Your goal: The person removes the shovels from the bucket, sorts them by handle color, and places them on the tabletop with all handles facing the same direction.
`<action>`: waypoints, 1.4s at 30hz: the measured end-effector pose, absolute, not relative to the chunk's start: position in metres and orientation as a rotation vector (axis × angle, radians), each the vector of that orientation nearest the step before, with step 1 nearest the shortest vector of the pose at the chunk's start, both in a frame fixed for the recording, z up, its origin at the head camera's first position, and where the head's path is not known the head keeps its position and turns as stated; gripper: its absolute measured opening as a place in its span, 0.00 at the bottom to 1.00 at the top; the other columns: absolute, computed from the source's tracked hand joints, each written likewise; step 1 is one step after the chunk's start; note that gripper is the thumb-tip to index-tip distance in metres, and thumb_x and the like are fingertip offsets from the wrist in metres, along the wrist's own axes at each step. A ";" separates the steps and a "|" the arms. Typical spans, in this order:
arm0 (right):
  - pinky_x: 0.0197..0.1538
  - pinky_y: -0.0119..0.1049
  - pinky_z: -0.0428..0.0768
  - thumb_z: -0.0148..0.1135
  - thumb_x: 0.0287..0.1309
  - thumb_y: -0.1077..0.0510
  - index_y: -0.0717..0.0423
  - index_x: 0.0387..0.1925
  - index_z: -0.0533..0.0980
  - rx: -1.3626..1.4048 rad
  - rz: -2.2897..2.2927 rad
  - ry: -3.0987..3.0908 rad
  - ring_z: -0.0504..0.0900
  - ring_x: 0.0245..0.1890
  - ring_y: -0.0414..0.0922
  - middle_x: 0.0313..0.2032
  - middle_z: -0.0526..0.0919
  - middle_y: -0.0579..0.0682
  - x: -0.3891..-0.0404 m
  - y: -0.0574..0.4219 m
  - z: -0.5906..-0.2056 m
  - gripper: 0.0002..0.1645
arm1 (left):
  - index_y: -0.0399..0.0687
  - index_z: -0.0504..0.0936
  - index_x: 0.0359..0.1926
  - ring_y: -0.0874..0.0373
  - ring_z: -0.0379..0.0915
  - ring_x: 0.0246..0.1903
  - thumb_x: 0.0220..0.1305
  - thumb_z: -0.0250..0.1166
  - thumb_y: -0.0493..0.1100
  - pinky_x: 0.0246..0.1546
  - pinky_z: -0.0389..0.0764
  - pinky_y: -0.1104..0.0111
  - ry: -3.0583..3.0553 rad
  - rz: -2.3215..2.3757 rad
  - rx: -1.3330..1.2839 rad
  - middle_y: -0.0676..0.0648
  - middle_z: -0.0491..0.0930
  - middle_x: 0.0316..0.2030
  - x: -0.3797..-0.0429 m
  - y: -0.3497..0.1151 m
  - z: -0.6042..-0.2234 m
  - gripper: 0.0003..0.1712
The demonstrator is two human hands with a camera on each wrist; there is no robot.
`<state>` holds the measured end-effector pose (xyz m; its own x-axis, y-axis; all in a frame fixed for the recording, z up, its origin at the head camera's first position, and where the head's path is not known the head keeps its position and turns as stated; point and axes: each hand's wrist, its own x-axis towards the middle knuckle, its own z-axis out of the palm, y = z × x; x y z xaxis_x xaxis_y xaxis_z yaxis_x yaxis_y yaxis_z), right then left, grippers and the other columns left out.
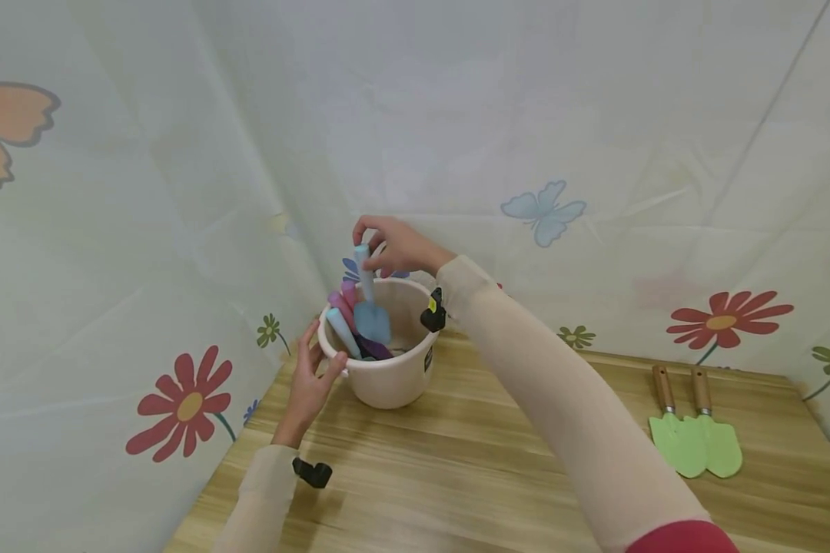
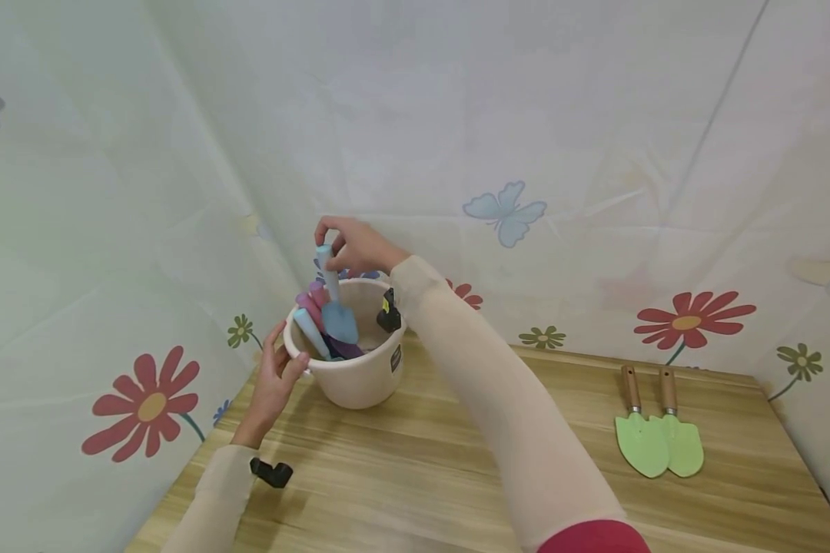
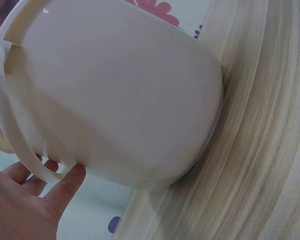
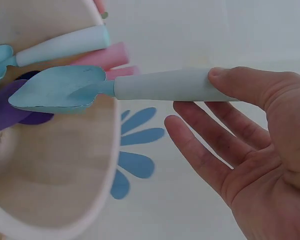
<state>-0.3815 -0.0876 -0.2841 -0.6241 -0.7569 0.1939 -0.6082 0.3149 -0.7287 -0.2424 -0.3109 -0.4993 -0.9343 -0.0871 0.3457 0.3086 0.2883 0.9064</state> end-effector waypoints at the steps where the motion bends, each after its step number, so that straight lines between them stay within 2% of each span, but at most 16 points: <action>1: 0.44 0.51 0.87 0.68 0.64 0.66 0.51 0.51 0.72 -1.265 -1.209 2.389 0.86 0.44 0.60 0.46 0.84 0.58 -0.381 -0.086 -0.281 0.19 | 0.65 0.46 0.82 0.45 0.57 0.74 0.75 0.63 0.46 0.64 0.70 0.50 -2.235 -1.687 -0.198 0.40 0.58 0.77 -0.243 -0.311 -0.499 0.45; 12: 0.42 0.50 0.88 0.67 0.64 0.67 0.52 0.51 0.71 -1.316 -1.329 2.363 0.88 0.42 0.59 0.44 0.85 0.57 -0.377 -0.062 -0.253 0.18 | 0.66 0.47 0.82 0.44 0.57 0.74 0.74 0.64 0.47 0.65 0.68 0.42 -2.230 -1.674 -0.187 0.39 0.58 0.77 -0.245 -0.312 -0.501 0.46; 19: 0.42 0.49 0.88 0.69 0.64 0.65 0.51 0.52 0.73 -1.297 -1.503 2.322 0.87 0.44 0.61 0.44 0.84 0.57 -0.375 -0.035 -0.246 0.19 | 0.66 0.48 0.81 0.45 0.57 0.74 0.73 0.65 0.49 0.64 0.69 0.43 -2.238 -1.673 -0.174 0.40 0.58 0.77 -0.243 -0.310 -0.501 0.46; 27: 0.43 0.49 0.88 0.71 0.63 0.64 0.52 0.55 0.74 -1.251 -1.691 2.310 0.86 0.46 0.55 0.48 0.82 0.58 -0.380 0.002 -0.242 0.21 | 0.67 0.47 0.82 0.43 0.55 0.75 0.74 0.64 0.49 0.65 0.68 0.42 -2.238 -1.665 -0.187 0.41 0.56 0.78 -0.245 -0.310 -0.501 0.46; 42: 0.46 0.53 0.86 0.68 0.65 0.64 0.55 0.58 0.72 -1.212 -1.837 2.258 0.84 0.48 0.59 0.50 0.81 0.61 -0.372 0.063 -0.247 0.22 | 0.65 0.46 0.82 0.44 0.56 0.75 0.74 0.63 0.50 0.64 0.70 0.43 -2.249 -1.658 -0.190 0.41 0.56 0.78 -0.249 -0.309 -0.499 0.46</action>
